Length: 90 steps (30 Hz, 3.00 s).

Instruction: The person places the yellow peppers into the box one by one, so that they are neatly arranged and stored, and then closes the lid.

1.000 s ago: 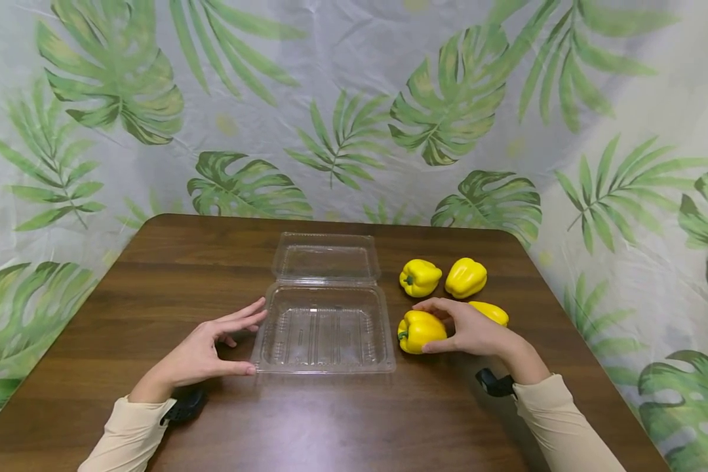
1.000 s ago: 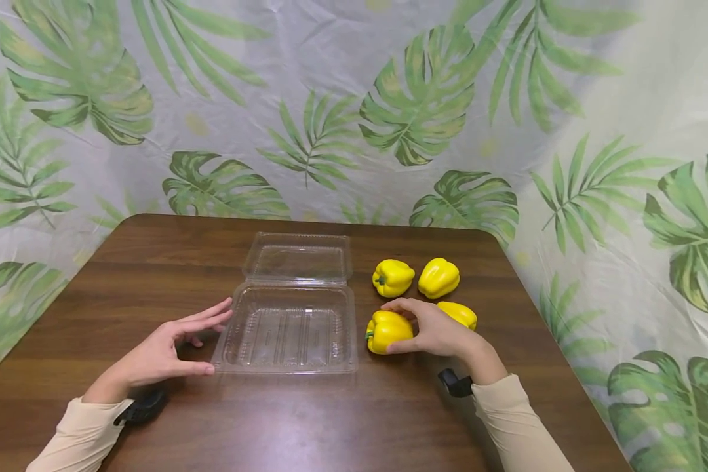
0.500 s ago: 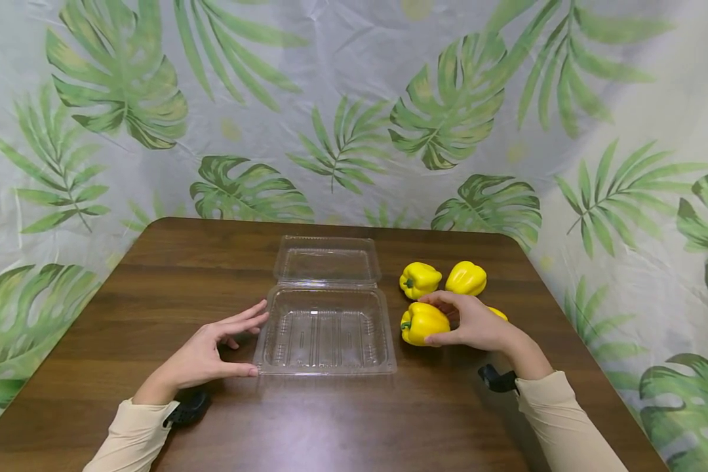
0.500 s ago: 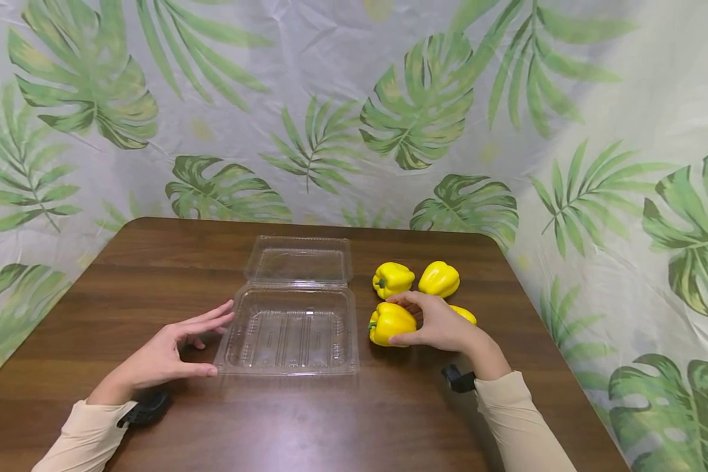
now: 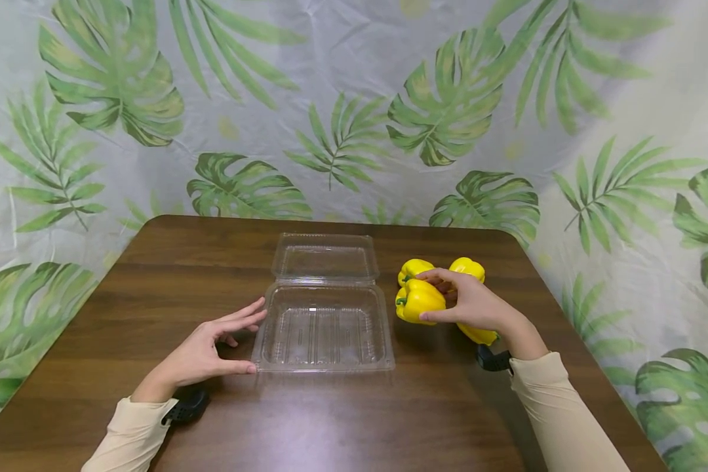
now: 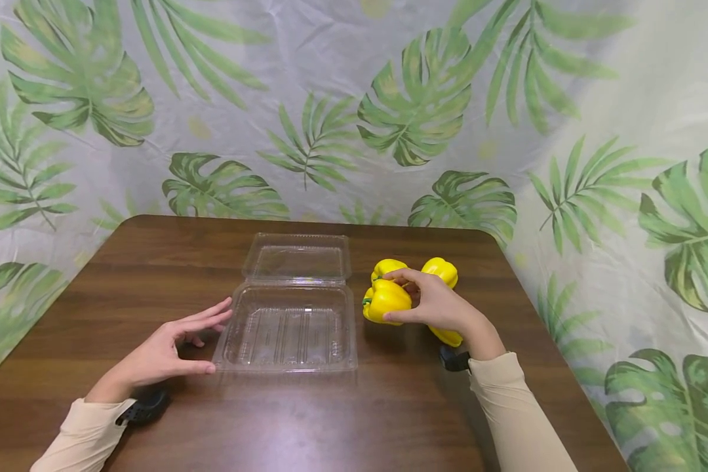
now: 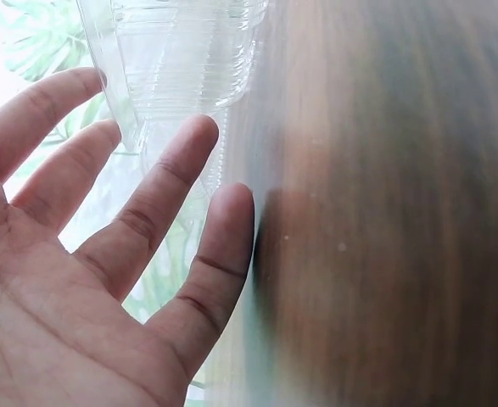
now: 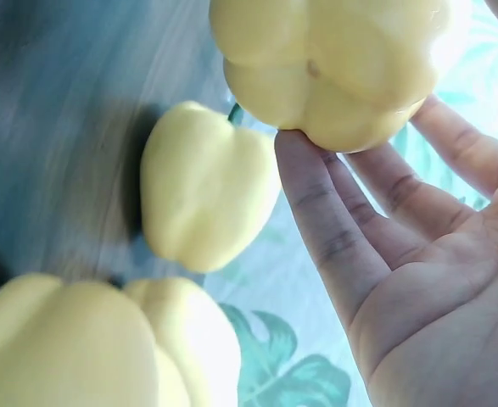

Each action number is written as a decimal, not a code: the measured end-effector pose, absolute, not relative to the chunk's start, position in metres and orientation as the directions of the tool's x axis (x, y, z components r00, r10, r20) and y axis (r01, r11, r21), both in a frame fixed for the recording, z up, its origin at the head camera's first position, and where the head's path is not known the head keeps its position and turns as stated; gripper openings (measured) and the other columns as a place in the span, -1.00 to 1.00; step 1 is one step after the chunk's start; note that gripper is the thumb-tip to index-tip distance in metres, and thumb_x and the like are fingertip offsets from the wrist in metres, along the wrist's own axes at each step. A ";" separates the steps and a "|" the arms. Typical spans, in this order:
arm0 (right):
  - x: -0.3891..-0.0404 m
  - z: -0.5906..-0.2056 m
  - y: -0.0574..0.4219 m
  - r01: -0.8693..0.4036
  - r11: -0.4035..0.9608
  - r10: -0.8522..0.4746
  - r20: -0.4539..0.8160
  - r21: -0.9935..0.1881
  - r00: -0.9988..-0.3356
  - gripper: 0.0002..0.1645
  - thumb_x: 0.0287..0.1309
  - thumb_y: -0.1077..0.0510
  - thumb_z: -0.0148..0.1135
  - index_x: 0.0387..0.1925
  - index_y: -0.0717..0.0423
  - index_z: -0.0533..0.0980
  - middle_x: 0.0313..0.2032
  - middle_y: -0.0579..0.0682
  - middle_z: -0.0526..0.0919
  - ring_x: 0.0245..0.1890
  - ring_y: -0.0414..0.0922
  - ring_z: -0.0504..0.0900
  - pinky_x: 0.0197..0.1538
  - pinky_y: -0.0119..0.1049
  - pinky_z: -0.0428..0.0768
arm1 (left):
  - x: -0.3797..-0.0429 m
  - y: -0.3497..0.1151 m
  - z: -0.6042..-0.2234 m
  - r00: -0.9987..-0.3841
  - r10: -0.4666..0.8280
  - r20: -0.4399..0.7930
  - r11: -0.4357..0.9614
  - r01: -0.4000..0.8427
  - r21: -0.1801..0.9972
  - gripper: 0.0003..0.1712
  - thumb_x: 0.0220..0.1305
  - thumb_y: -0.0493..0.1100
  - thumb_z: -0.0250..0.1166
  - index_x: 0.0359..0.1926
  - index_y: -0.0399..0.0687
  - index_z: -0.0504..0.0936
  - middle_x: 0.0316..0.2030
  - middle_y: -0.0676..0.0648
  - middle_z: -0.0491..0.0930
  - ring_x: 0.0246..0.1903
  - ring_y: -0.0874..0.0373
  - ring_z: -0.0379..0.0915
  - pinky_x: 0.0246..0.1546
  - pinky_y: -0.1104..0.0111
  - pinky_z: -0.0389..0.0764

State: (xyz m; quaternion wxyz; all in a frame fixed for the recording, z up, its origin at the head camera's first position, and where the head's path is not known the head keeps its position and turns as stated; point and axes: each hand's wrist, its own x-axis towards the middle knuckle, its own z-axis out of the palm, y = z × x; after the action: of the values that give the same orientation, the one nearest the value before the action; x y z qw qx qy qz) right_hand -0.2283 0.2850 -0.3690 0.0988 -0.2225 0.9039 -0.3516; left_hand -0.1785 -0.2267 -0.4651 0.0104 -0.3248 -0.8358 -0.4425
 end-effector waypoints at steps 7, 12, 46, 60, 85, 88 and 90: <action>-0.237 -0.366 0.269 -0.371 0.634 -0.493 0.015 -0.679 -0.870 -0.20 0.13 -0.05 0.67 0.37 -0.09 0.53 0.21 0.05 0.67 0.08 -0.01 0.72 0.17 -0.07 0.72 | -0.182 -0.224 -0.465 -0.786 0.536 0.307 0.396 0.555 0.731 -0.02 0.12 -0.08 0.70 0.54 -0.06 0.49 0.65 -0.14 0.26 0.21 0.27 0.60 -0.06 0.28 0.64; -0.246 -0.366 0.250 -0.403 0.604 -0.527 0.035 -0.687 -0.849 -0.22 0.13 -0.06 0.67 0.36 -0.15 0.54 0.20 -0.01 0.67 0.08 -0.02 0.71 0.18 -0.05 0.73 | -0.179 -0.227 -0.467 -0.789 0.535 0.302 0.402 0.553 0.730 0.00 0.12 -0.06 0.70 0.55 -0.05 0.47 0.66 -0.14 0.24 0.21 0.35 0.57 -0.06 0.29 0.64; -0.275 -0.364 0.158 -0.470 0.504 -0.679 0.004 -0.725 -0.734 -0.22 0.18 -0.02 0.62 0.38 -0.05 0.50 0.21 0.01 0.67 0.12 -0.04 0.72 0.25 -0.05 0.71 | -0.178 -0.226 -0.464 -0.784 0.534 0.318 0.409 0.569 0.714 -0.01 0.11 -0.07 0.70 0.54 -0.07 0.49 0.63 -0.19 0.28 0.19 0.40 0.59 -0.07 0.29 0.67; -0.279 -0.367 0.129 -0.494 0.492 -0.728 -0.028 -0.717 -0.685 -0.25 0.19 -0.07 0.61 0.35 -0.07 0.51 0.15 -0.02 0.69 0.07 -0.11 0.72 0.20 -0.14 0.72 | -0.178 -0.227 -0.465 -0.786 0.534 0.313 0.419 0.567 0.710 0.00 0.10 -0.05 0.71 0.54 -0.07 0.49 0.63 -0.17 0.29 0.18 0.31 0.63 -0.07 0.28 0.68; -0.274 -0.379 0.086 -0.564 0.555 -0.765 -0.108 -0.611 -0.635 -0.21 0.15 -0.12 0.63 0.33 0.00 0.51 0.15 0.05 0.73 0.04 -0.10 0.74 0.14 -0.34 0.68 | -0.178 -0.228 -0.465 -0.785 0.541 0.301 0.417 0.561 0.715 -0.01 0.13 -0.03 0.69 0.55 -0.06 0.48 0.64 -0.16 0.28 0.16 0.19 0.62 -0.08 0.29 0.67; -0.273 -0.380 0.083 -0.583 0.559 -0.771 -0.111 -0.589 -0.627 -0.20 0.16 -0.13 0.62 0.34 0.02 0.51 0.17 0.07 0.73 0.06 -0.08 0.74 0.16 -0.34 0.68 | -0.178 -0.228 -0.464 -0.783 0.544 0.301 0.415 0.563 0.715 -0.01 0.13 -0.03 0.69 0.54 -0.07 0.48 0.64 -0.17 0.28 0.15 0.13 0.61 -0.08 0.28 0.67; -0.273 -0.381 0.081 -0.594 0.560 -0.775 -0.112 -0.577 -0.622 -0.20 0.17 -0.13 0.62 0.34 0.03 0.51 0.18 0.07 0.73 0.07 -0.07 0.74 0.16 -0.33 0.68 | -0.178 -0.228 -0.464 -0.783 0.545 0.301 0.415 0.563 0.714 -0.01 0.13 -0.02 0.69 0.54 -0.07 0.48 0.64 -0.16 0.28 0.14 0.12 0.61 -0.08 0.28 0.67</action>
State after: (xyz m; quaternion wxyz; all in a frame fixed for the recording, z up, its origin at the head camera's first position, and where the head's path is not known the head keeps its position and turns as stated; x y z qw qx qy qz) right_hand -0.2730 0.0813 -0.3807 0.1796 -0.3957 0.8648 -0.2516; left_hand -0.1784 -0.2281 -0.4641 0.0108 -0.3294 -0.8411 -0.4289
